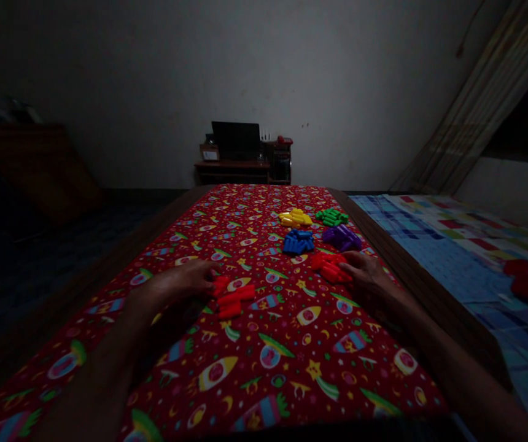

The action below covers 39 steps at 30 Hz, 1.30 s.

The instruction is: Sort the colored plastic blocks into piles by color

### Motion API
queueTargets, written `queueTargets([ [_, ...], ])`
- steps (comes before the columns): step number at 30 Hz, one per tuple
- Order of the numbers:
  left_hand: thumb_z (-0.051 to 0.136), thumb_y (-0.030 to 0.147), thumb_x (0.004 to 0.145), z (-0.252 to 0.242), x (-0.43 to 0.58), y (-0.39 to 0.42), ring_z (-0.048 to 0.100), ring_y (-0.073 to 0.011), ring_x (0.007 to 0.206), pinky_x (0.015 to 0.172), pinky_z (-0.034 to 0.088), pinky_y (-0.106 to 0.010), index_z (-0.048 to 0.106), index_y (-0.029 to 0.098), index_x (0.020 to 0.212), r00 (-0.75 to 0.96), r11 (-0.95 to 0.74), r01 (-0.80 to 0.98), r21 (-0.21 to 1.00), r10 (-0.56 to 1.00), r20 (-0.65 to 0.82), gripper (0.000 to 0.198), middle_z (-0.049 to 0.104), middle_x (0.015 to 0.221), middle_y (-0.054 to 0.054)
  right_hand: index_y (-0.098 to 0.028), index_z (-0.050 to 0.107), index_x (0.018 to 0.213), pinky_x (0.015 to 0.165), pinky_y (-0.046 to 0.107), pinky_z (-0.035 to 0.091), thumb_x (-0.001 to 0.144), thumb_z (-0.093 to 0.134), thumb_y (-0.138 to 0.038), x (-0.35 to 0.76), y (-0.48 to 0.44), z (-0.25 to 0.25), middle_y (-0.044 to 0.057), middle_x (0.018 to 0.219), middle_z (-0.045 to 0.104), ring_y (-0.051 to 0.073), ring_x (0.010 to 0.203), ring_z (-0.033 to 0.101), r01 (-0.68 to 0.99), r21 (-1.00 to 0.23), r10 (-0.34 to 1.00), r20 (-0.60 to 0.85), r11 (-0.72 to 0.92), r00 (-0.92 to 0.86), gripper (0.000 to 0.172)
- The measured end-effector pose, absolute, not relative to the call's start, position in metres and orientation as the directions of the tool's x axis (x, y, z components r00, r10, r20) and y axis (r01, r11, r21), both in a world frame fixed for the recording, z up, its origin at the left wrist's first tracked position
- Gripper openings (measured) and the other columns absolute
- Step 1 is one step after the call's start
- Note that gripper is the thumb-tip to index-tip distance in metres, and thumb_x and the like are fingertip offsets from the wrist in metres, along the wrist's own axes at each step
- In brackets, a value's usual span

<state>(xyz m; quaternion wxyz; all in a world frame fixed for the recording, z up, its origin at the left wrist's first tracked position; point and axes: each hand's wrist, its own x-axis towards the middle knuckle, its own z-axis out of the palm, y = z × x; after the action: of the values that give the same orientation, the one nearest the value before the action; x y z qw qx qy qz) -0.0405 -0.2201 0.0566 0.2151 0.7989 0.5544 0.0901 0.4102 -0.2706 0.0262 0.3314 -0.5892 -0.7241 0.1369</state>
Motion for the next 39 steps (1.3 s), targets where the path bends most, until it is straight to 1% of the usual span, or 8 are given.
queueTargets([
  [5, 0.067, 0.030, 0.055, 0.067, -0.032, -0.221, 0.067, -0.0234, 0.073, 0.064, 0.049, -0.025, 0.074, 0.025, 0.088, 0.375, -0.285, 0.836, 0.469, 0.921, -0.110, 0.035, 0.073, 0.077, -0.002, -0.016, 0.072, 0.094, 0.069, 0.032, 0.052, 0.086, 0.050, -0.041, 0.404, -0.274, 0.039, 0.008, 0.089, 0.074, 0.022, 0.078, 0.068, 0.762, -0.587, 0.907, 0.420, 0.275, -0.004, 0.035],
  [10, 0.070, 0.036, 0.055, 0.081, -0.022, -0.222, 0.068, -0.0243, 0.072, 0.060, 0.050, -0.026, 0.074, 0.023, 0.078, 0.444, -0.285, 0.705, 0.649, 0.892, -0.091, 0.027, 0.075, 0.076, -0.003, -0.016, 0.073, 0.089, 0.069, 0.032, 0.053, 0.087, 0.048, -0.038, 0.386, -0.283, 0.048, 0.008, 0.085, 0.075, 0.022, 0.074, 0.069, 0.737, -0.601, 0.840, 0.537, 0.309, 0.085, 0.034],
  [18, 0.073, 0.042, 0.062, 0.084, 0.036, -0.250, 0.067, -0.0222, 0.080, 0.072, 0.054, -0.033, 0.069, 0.017, 0.093, 0.326, -0.351, 0.389, 0.852, 0.917, 0.229, 0.040, 0.072, 0.090, -0.006, -0.019, 0.061, 0.122, 0.085, 0.036, 0.053, 0.090, 0.051, -0.031, 0.319, -0.309, 0.050, 0.011, 0.116, 0.068, 0.022, 0.100, 0.066, 0.556, -0.507, 0.734, 0.596, 0.659, -0.326, 0.035],
  [21, 0.070, 0.037, 0.069, 0.078, 0.067, -0.275, 0.067, -0.0202, 0.081, 0.074, 0.054, -0.031, 0.069, 0.019, 0.093, 0.415, -0.444, 0.366, 0.818, 0.864, 0.284, 0.030, 0.071, 0.092, -0.005, -0.021, 0.055, 0.129, 0.081, 0.034, 0.053, 0.091, 0.052, -0.033, 0.303, -0.319, 0.048, 0.010, 0.114, 0.068, 0.020, 0.095, 0.067, 0.510, -0.538, 0.738, 0.541, 0.672, -0.403, 0.039],
  [28, 0.063, 0.037, 0.079, 0.073, 0.074, -0.285, 0.064, -0.0197, 0.091, 0.080, 0.052, -0.029, 0.066, 0.022, 0.106, 0.598, -0.553, 0.459, 0.695, 0.771, 0.220, 0.031, 0.069, 0.102, -0.005, -0.018, 0.067, 0.099, 0.065, 0.025, 0.049, 0.092, 0.049, -0.036, 0.307, -0.318, 0.053, 0.005, 0.090, 0.071, 0.016, 0.074, 0.064, 0.529, -0.604, 0.799, 0.508, 0.597, -0.322, 0.026],
  [31, 0.065, 0.042, 0.077, 0.073, 0.050, -0.272, 0.062, -0.0216, 0.098, 0.086, 0.048, -0.029, 0.065, 0.023, 0.111, 0.600, -0.556, 0.640, 0.531, 0.793, 0.106, 0.039, 0.066, 0.108, -0.005, -0.017, 0.069, 0.094, 0.069, 0.026, 0.048, 0.091, 0.049, -0.041, 0.331, -0.299, 0.057, 0.006, 0.086, 0.071, 0.017, 0.076, 0.063, 0.608, -0.592, 0.804, 0.579, 0.529, -0.137, 0.032],
  [35, 0.060, 0.035, 0.079, 0.068, 0.034, -0.262, 0.062, -0.0197, 0.090, 0.076, 0.047, -0.026, 0.067, 0.022, 0.099, 0.612, -0.569, 0.763, 0.307, 0.789, -0.058, 0.025, 0.067, 0.099, -0.004, -0.015, 0.071, 0.085, 0.064, 0.027, 0.045, 0.088, 0.047, -0.048, 0.368, -0.277, 0.053, 0.006, 0.078, 0.070, 0.019, 0.070, 0.062, 0.713, -0.592, 0.839, 0.545, 0.376, 0.010, 0.042],
  [39, 0.057, 0.037, 0.080, 0.063, 0.040, -0.258, 0.062, -0.0178, 0.078, 0.068, 0.046, -0.024, 0.068, 0.020, 0.090, 0.588, -0.554, 0.760, 0.340, 0.809, 0.003, 0.023, 0.068, 0.089, -0.003, -0.014, 0.069, 0.069, 0.051, 0.025, 0.035, 0.091, 0.036, -0.044, 0.389, -0.271, 0.039, 0.003, 0.057, 0.061, 0.015, 0.052, 0.053, 0.830, -0.492, 0.898, 0.439, 0.263, -0.025, 0.050],
])
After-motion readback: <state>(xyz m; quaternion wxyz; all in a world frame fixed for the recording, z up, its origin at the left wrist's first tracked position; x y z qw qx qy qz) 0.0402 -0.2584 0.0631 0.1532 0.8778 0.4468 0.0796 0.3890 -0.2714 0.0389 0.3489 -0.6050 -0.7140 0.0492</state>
